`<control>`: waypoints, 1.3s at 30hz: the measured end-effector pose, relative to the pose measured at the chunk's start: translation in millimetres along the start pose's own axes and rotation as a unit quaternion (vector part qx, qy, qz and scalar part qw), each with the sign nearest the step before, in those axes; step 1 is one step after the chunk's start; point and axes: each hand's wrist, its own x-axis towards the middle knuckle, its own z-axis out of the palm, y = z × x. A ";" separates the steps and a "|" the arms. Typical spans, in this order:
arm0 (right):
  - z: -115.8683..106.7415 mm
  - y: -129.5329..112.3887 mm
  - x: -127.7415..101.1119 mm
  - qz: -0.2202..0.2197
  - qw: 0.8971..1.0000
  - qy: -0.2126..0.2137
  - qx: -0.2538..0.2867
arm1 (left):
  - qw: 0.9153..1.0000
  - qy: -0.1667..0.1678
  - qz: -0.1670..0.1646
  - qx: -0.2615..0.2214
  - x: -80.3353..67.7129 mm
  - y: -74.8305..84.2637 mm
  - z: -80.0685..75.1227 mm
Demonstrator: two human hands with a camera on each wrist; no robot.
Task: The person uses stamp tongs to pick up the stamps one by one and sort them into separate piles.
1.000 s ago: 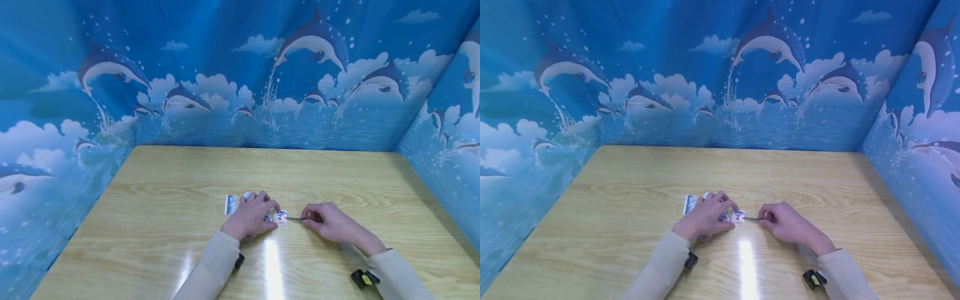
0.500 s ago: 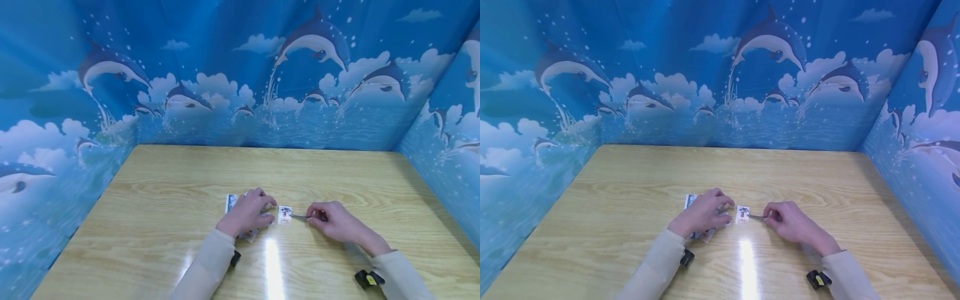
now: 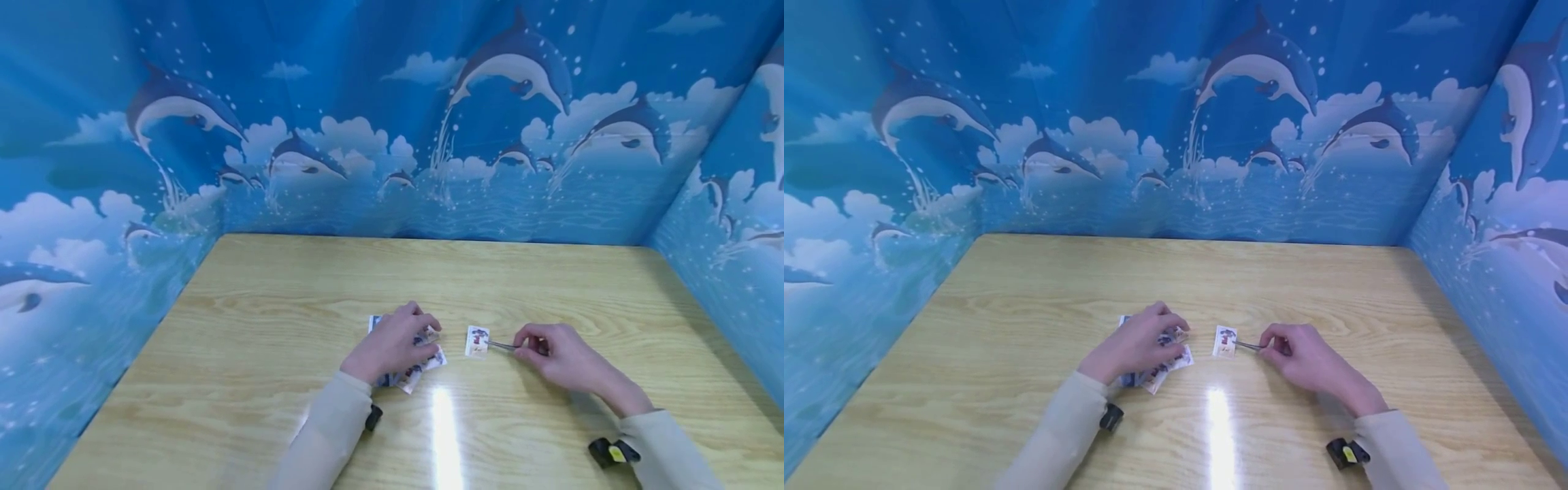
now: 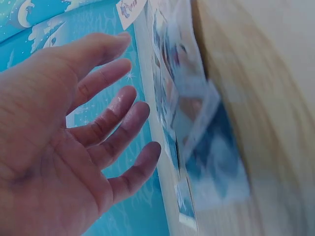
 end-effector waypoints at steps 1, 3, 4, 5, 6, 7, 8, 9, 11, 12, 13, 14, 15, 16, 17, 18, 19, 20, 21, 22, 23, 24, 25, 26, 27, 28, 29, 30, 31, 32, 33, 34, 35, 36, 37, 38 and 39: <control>-1.0 0.7 -0.4 0.002 1.000 0.003 0.000 | 1.000 -0.002 -0.003 -0.003 -1.7 -1.3 -0.8; -3.2 2.2 -1.3 0.009 1.000 0.007 -0.001 | 1.000 -0.007 -0.007 -0.010 -5.0 -3.7 -1.9; -4.3 3.1 -1.8 0.012 1.000 0.010 -0.003 | 1.000 -0.010 -0.008 -0.013 -6.2 -4.4 -2.3; -5.8 3.8 -2.3 0.018 1.000 0.012 -0.003 | 1.000 -0.014 -0.008 -0.017 -7.5 -4.8 -2.8; -7.2 4.4 -2.6 0.023 1.000 0.014 -0.005 | 1.000 -0.016 -0.008 -0.020 -8.4 -5.2 -2.9; -8.5 5.2 -3.0 0.027 0.999 0.018 -0.008 | 1.000 -0.018 -0.004 -0.020 -9.3 -5.3 -2.8; -9.4 6.2 -3.3 0.028 0.999 0.023 -0.011 | 1.000 -0.019 0.000 -0.018 -9.8 -5.3 -2.5; -10.4 7.0 -3.5 0.028 0.999 0.028 -0.012 | 1.000 -0.019 0.004 -0.015 -10.0 -5.2 -2.1; -13.0 8.5 -4.0 0.028 0.999 0.042 -0.014 | 1.000 -0.020 0.011 -0.010 -9.0 -4.3 -0.8; -14.0 9.3 -4.2 0.026 0.998 0.049 -0.016 | 1.000 -0.019 0.014 -0.005 -8.3 -3.8 0.0; -15.0 10.0 -4.3 0.022 0.998 0.055 -0.018 | 1.000 -0.018 0.016 0.001 -7.7 -3.4 0.7; -16.0 10.6 -4.6 0.021 0.998 0.059 -0.017 | 1.000 -0.016 0.019 0.007 -7.0 -3.0 1.4; -16.9 11.0 -4.9 0.022 0.998 0.062 -0.015 | 1.000 -0.014 0.021 0.013 -6.3 -2.7 2.1; -17.9 11.4 -5.4 0.025 0.998 0.063 -0.014 | 1.000 -0.012 0.022 0.019 -5.7 -2.4 2.8; -19.0 11.8 -6.1 0.031 0.997 0.063 -0.012 | 0.999 -0.011 0.022 0.025 -5.2 -1.9 3.2; -20.1 12.2 -6.9 0.038 0.997 0.063 -0.011 | 0.999 -0.009 0.023 0.032 -4.6 -1.5 3.6; -21.4 12.9 -7.8 0.045 0.997 0.062 -0.011 | 0.999 -0.008 0.023 0.038 -3.9 -1.2 4.2; -22.7 13.6 -8.7 0.053 0.997 0.061 -0.011 | 0.999 -0.008 0.025 0.043 -3.1 -0.9 4.8; -24.0 14.6 -9.5 0.061 0.996 0.061 -0.011 | 0.999 -0.009 0.025 0.047 -2.4 -0.1 5.2; -25.5 15.4 -10.1 0.069 0.996 0.061 -0.012 | 0.999 -0.011 0.024 0.048 -1.7 0.5 5.6; -26.8 16.5 -10.5 0.075 0.995 0.061 -0.012 | 0.999 -0.013 0.024 0.046 -0.9 1.2 6.2; -28.1 17.9 -10.6 0.078 0.995 0.062 -0.013 | 0.999 -0.016 0.022 0.044 -0.2 1.9 6.7; -29.2 19.2 -10.4 0.080 0.995 0.063 -0.013 | 0.999 -0.019 0.020 0.039 0.4 2.5 7.4; -30.1 20.6 -10.1 0.082 0.995 0.063 -0.011 | 0.999 -0.023 0.017 0.031 0.9 3.1 7.6; -31.0 22.2 -9.7 0.084 0.994 0.064 -0.011 | 0.999 -0.028 0.012 0.025 1.3 3.8 7.9; -31.6 23.8 -9.2 0.085 0.994 0.067 -0.009 | 0.999 -0.032 0.008 0.019 1.7 4.3 8.1; -32.0 25.7 -8.7 0.085 0.994 0.072 -0.007 | 0.999 -0.037 0.004 0.013 2.1 4.5 8.3; -32.5 27.7 -8.1 0.083 0.994 0.078 -0.008 | 0.999 -0.041 0.001 0.009 2.4 4.7 8.3; -33.0 29.7 -7.8 0.081 0.993 0.084 -0.008 | 0.999 -0.045 -0.002 0.005 2.6 4.9 8.0; -33.5 31.9 -7.5 0.079 0.993 0.090 -0.008 | 0.999 -0.049 -0.004 0.004 2.8 5.0 7.6; -34.3 34.2 -7.3 0.078 0.992 0.099 -0.009 | 0.999 -0.052 -0.006 0.003 2.9 5.0 7.2; -35.0 36.4 -7.2 0.077 0.991 0.106 -0.009 | 0.998 -0.055 -0.006 0.002 3.2 4.9 6.8; -36.1 38.7 -7.2 0.077 0.991 0.112 -0.008 | 0.998 -0.057 -0.006 0.000 3.4 4.8 6.5; -37.3 40.8 -7.1 0.077 0.990 0.118 -0.009 | 0.998 -0.059 -0.006 0.001 3.4 4.9 6.1; -38.6 43.0 -7.0 0.078 0.989 0.123 -0.008 | 0.998 -0.061 -0.007 0.001 3.7 4.8 5.9; -40.1 45.0 -6.8 0.081 0.989 0.127 -0.007 | 0.998 -0.062 -0.008 0.001 3.9 4.6 5.9; -41.4 47.0 -6.4 0.083 0.988 0.131 -0.007 | 0.998 -0.063 -0.009 0.000 4.1 4.5 5.9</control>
